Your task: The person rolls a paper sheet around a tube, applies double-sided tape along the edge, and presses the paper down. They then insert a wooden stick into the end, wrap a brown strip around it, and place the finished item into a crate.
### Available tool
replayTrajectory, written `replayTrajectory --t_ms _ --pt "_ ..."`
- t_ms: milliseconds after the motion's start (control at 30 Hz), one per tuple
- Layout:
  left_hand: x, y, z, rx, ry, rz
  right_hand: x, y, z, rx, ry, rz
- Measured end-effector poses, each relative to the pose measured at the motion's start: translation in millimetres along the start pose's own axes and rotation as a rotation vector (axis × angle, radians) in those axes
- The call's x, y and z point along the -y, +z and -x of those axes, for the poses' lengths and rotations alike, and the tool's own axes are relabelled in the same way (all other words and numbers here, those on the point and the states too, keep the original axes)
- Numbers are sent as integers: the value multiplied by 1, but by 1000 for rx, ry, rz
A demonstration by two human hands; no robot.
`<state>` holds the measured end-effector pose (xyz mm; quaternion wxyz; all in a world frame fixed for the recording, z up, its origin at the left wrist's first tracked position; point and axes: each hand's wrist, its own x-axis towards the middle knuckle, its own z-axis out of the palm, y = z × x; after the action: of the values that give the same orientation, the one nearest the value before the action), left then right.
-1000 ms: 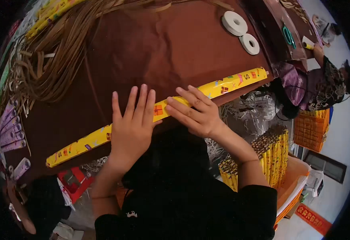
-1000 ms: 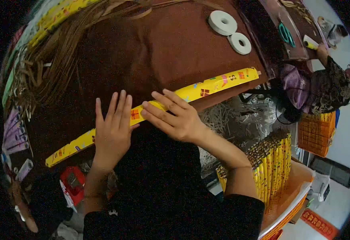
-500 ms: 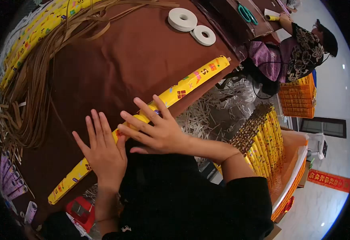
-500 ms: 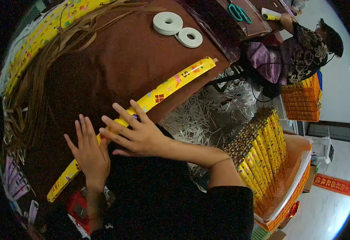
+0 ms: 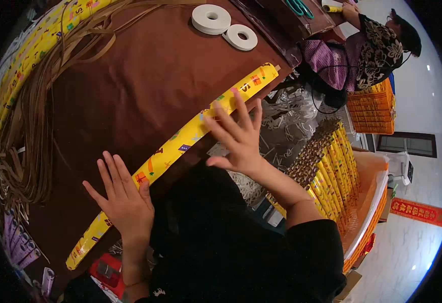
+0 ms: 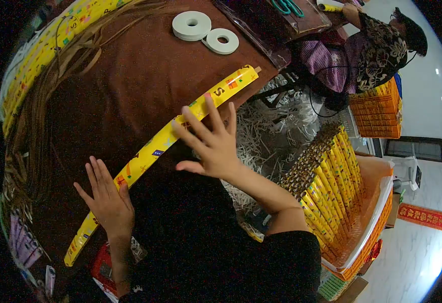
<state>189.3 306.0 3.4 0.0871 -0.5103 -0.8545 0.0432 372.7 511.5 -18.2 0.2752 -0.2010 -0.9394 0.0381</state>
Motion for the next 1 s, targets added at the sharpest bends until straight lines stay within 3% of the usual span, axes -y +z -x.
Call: replayTrajectory --t_ms 67,133,167,233,267,467,1000 --pt "0 2 1 -2 -4 1 -9 -13 -2 -235 119 -151" --pt "-1 0 1 -2 -6 3 -11 -8 6 -331 474 -443" --pt "-1 0 1 -2 -8 5 -2 -12 -2 -332 861 -792" --pt "0 1 1 -8 1 6 -7 -21 -10 -119 1165 -1135" --pt "0 1 2 -8 2 8 -5 -18 -15 -83 1239 -1147" --pt "0 2 2 -11 2 21 -5 -21 -25 -35 1254 -1395" --pt "3 -6 -2 43 7 92 -11 -15 -27 -51 1233 -1261"
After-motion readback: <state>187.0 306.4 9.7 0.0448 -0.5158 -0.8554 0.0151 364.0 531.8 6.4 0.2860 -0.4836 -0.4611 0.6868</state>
